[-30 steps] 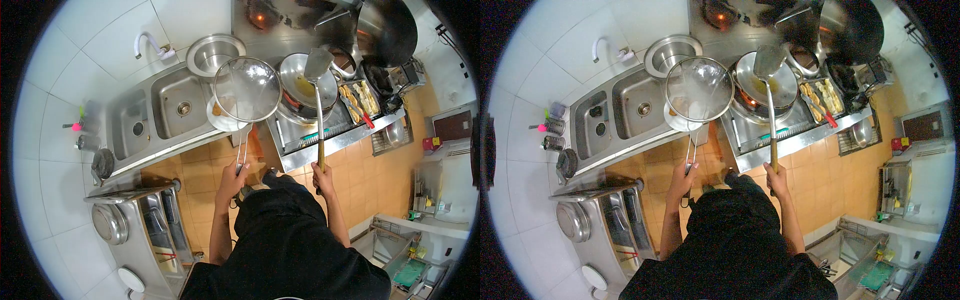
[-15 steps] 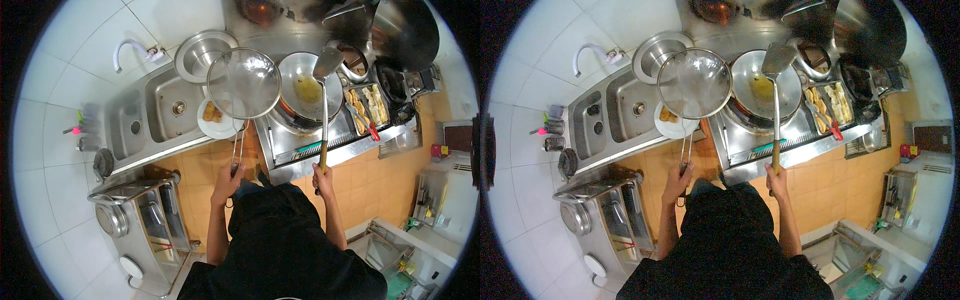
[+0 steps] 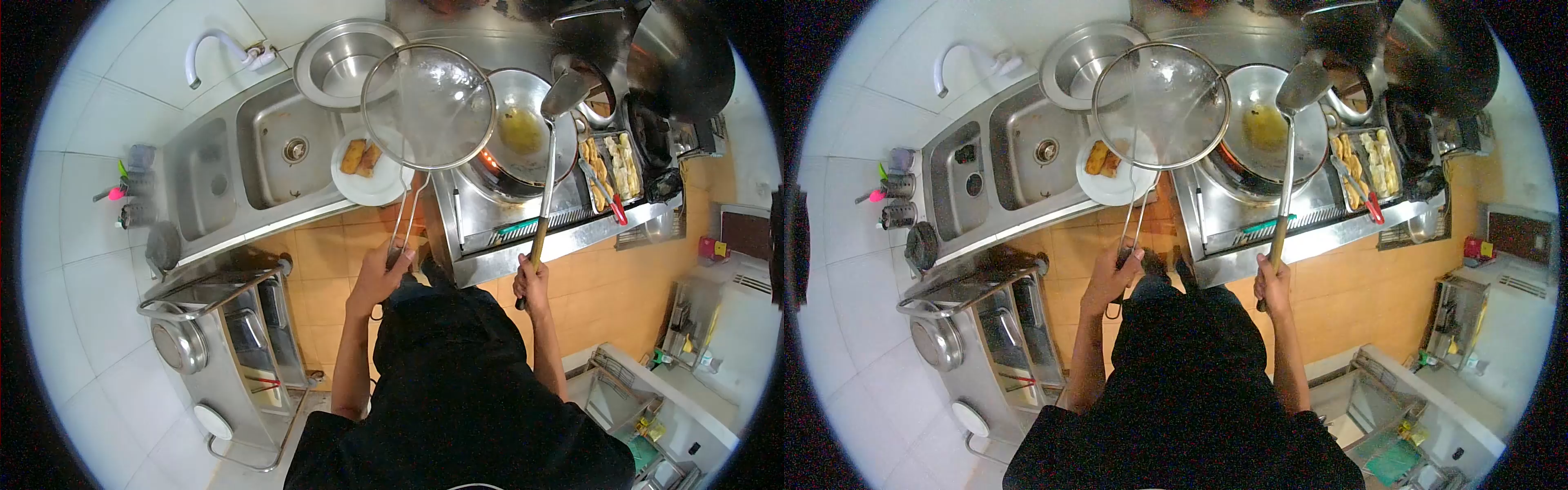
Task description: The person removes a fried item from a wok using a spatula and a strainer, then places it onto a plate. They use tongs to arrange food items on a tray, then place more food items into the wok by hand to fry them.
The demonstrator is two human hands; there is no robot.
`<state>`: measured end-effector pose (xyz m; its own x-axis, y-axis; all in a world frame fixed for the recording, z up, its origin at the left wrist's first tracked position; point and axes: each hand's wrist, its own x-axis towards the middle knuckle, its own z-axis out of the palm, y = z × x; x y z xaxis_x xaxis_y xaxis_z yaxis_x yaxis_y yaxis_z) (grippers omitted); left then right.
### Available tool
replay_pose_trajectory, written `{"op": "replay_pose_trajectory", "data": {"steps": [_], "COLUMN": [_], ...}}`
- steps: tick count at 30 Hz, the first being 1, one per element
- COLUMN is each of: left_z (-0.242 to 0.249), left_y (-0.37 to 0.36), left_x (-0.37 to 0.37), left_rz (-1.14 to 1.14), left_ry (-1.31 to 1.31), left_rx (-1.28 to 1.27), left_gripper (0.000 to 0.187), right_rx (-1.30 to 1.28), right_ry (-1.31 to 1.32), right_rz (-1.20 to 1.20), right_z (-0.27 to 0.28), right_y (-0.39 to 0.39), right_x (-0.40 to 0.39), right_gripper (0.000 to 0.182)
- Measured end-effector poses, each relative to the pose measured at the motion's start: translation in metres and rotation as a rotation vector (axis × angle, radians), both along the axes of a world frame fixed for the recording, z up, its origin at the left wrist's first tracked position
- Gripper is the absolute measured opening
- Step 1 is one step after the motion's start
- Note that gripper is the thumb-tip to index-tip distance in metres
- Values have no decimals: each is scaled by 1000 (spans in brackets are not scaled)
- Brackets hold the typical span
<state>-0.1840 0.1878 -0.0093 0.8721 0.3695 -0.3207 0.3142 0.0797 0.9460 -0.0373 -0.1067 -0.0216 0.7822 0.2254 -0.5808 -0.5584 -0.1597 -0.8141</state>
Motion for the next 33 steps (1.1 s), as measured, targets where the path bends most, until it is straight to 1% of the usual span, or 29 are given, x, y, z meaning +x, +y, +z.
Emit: {"op": "replay_pose_trajectory", "data": {"steps": [1,2,4,8,10,13,16,23,25,29,33], "left_z": [0,-1,-3,-5,-6,-4,-15,-9,1,-2,-5], "left_y": [5,8,15,17,14,17,16,13,11,5,-3], "left_x": [-4,-6,-10,-15,-16,-17,-20,-23,-24,-29,-33], "left_rz": [-9,-6,-31,-28,9,-17,-29,-79,-81,-93,-66], "left_ry": [5,4,-38,-81,-77,-101,-100,-83,-4,-42,-54], "left_rx": [62,58,128,64,16,-14,-61,-49,-27,6,-19], "left_gripper": [21,21,22,22,22,22,23,24,24,24,22], "right_rx": [12,10,-1,-9,-28,-43,-40,-32,-29,-42,-19], "right_ry": [36,49,41,32,18,-1,-4,-7,-2,-9,-17], "right_rz": [-17,-18,0,11,-4,-18,-33,-56,-65,-44,-24], "right_z": [0,2,2,5,8,14,13,8,11,8,7], "right_y": [4,6,7,4,4,6,3,-1,0,-5,-12], "right_x": [-6,-11,-19,-37,-46,-55,-62,-78,-81,-86,-82], "right_gripper": [31,32,32,30,30,31,32,30,30,30,31]}}
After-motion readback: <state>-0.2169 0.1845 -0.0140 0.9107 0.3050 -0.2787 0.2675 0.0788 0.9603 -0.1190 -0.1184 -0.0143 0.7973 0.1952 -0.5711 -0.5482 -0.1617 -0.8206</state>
